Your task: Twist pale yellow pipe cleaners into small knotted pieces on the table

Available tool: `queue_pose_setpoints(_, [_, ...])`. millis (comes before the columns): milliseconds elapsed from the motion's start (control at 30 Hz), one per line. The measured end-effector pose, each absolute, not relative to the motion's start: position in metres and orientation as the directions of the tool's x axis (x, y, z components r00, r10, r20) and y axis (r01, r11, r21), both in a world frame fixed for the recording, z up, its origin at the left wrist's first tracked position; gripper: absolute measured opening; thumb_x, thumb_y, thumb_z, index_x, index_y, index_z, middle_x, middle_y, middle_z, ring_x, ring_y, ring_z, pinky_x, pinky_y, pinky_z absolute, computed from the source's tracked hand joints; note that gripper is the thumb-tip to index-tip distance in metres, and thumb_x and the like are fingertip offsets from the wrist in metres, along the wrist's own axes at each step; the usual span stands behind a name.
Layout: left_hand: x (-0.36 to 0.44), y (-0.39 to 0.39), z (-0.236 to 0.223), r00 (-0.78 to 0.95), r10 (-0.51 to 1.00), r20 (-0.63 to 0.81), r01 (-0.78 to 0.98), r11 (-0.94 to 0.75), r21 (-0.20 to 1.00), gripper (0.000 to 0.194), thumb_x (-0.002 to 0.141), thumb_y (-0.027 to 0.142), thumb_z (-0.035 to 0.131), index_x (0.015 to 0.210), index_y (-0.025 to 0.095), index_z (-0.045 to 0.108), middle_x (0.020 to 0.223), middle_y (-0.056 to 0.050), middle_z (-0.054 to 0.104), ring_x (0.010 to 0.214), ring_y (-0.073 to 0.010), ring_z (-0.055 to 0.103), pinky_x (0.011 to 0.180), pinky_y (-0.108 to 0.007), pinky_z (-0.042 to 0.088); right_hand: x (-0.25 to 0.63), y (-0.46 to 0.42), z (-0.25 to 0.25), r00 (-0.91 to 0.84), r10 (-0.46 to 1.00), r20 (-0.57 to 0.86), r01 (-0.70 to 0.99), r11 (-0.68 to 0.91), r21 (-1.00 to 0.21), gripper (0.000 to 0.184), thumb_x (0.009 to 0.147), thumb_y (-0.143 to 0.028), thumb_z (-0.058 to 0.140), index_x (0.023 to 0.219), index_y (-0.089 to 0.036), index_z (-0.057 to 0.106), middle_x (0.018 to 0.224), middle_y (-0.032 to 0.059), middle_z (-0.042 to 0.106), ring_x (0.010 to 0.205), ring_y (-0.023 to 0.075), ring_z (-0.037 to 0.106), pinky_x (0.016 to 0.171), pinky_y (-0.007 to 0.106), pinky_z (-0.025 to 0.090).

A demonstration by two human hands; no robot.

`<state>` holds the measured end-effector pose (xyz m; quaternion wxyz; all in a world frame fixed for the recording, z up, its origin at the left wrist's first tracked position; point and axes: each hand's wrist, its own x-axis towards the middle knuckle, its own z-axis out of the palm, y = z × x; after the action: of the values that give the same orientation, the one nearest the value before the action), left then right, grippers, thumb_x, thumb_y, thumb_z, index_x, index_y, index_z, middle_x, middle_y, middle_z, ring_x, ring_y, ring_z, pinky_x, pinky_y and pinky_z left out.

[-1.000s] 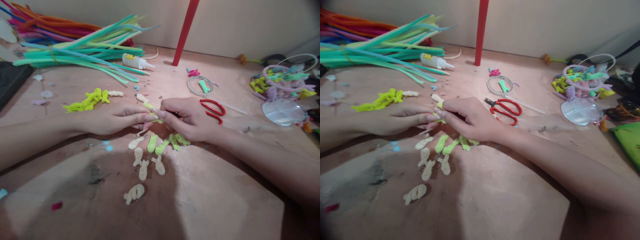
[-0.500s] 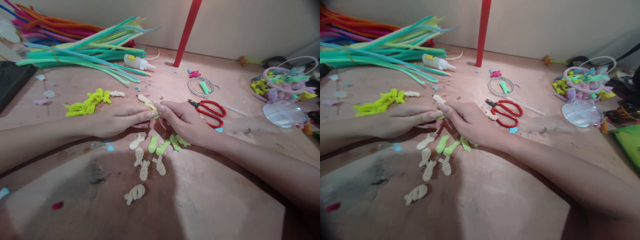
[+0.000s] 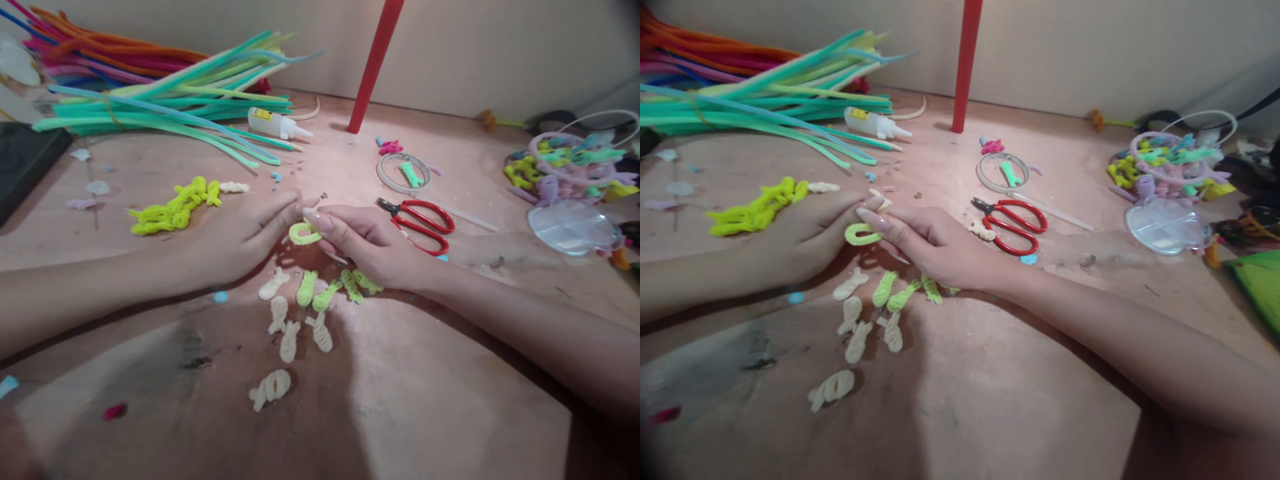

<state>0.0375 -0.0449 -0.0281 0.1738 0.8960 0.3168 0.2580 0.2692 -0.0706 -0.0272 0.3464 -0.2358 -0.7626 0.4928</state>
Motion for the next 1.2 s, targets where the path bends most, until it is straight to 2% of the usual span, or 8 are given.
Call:
queue_pose_setpoints(133, [0.043,-0.051,-0.028,0.702,0.662,0.264,0.57,-0.744,0.348,0.042,0.118,0.034,0.028,0.083,0.024,0.048,0.072,0.0,0.06,0.062,-0.0175,0.054,0.064,-0.035,0.04,0.261,-0.069,-0.029,-0.535,0.762,0.364,0.068,0.468,-0.881,0.052,0.122,-0.054,0.049,0.079,-0.024,0.048,0.07,-0.0063,0.043,0.064,0.0109,0.039,0.068,0.027,0.041])
queue_pose_setpoints(300, [0.043,-0.059,-0.036,0.748,0.518,0.416,0.589,-0.807,-0.054,0.039,0.115,0.032,0.032,0.08,0.024,0.049,0.068,-0.003,0.054,0.061,-0.0216,0.053,0.063,-0.038,0.034,0.258,-0.065,-0.031,-0.398,0.815,0.421,0.253,0.538,-0.804,0.053,0.121,-0.052,0.052,0.076,-0.026,0.042,0.067,-0.0058,0.041,0.063,0.0138,0.037,0.068,0.032,0.039])
queue_pose_setpoints(400, [0.041,-0.06,-0.036,0.767,0.44,0.468,0.554,-0.821,-0.136,0.04,0.117,0.03,0.034,0.083,0.023,0.053,0.069,-0.004,0.057,0.062,-0.0225,0.057,0.063,-0.039,0.035,0.262,-0.062,-0.032,-0.414,0.786,0.458,0.345,0.601,-0.72,0.053,0.121,-0.052,0.049,0.076,-0.027,0.039,0.065,-0.0057,0.04,0.061,0.0141,0.037,0.067,0.033,0.036])
queue_pose_setpoints(600, [0.036,-0.052,-0.029,0.69,0.484,0.538,0.571,-0.821,0.004,0.043,0.125,0.041,0.03,0.101,0.024,0.062,0.082,-0.002,0.068,0.071,-0.0203,0.063,0.063,-0.036,0.034,0.268,-0.059,-0.033,-0.521,0.731,0.44,0.39,0.662,-0.64,0.05,0.123,-0.049,0.043,0.079,-0.027,0.035,0.065,-0.0063,0.037,0.063,0.0131,0.04,0.069,0.031,0.036])
queue_pose_setpoints(733, [0.034,-0.043,-0.027,0.633,0.561,0.534,0.594,-0.794,0.131,0.05,0.126,0.052,0.031,0.1,0.023,0.062,0.094,-0.003,0.069,0.081,-0.0193,0.065,0.065,-0.033,0.036,0.269,-0.057,-0.035,-0.576,0.697,0.427,0.342,0.68,-0.649,0.048,0.124,-0.05,0.041,0.082,-0.026,0.037,0.068,-0.0058,0.04,0.067,0.0135,0.046,0.072,0.03,0.039])
queue_pose_setpoints(900, [0.036,-0.036,-0.023,0.648,0.58,0.493,0.395,-0.81,0.433,0.046,0.124,0.048,0.044,0.09,0.021,0.06,0.099,-0.003,0.065,0.103,-0.0194,0.067,0.093,-0.031,0.053,0.273,-0.056,-0.035,-0.622,0.668,0.409,0.235,0.658,-0.716,0.047,0.124,-0.053,0.039,0.087,-0.024,0.046,0.074,-0.0043,0.047,0.075,0.014,0.052,0.077,0.028,0.044])
queue_pose_setpoints(1100, [0.04,-0.034,-0.03,0.613,0.728,0.307,0.297,-0.573,0.764,0.052,0.12,0.062,0.047,0.088,0.023,0.061,0.083,0.0,0.059,0.083,-0.0184,0.061,0.078,-0.032,0.053,0.277,-0.053,-0.033,-0.642,0.678,0.358,0.098,0.535,-0.839,0.046,0.124,-0.054,0.042,0.092,-0.022,0.051,0.082,-0.0036,0.052,0.078,0.0115,0.053,0.079,0.025,0.048])
queue_pose_setpoints(1200, [0.04,-0.033,-0.032,0.645,0.728,0.234,0.245,-0.487,0.839,0.051,0.119,0.061,0.05,0.087,0.023,0.062,0.08,0.001,0.06,0.08,-0.0185,0.061,0.077,-0.032,0.052,0.278,-0.051,-0.033,-0.699,0.631,0.336,0.046,0.509,-0.859,0.048,0.123,-0.055,0.046,0.09,-0.021,0.052,0.082,-0.0036,0.053,0.076,0.0102,0.051,0.077,0.024,0.048])
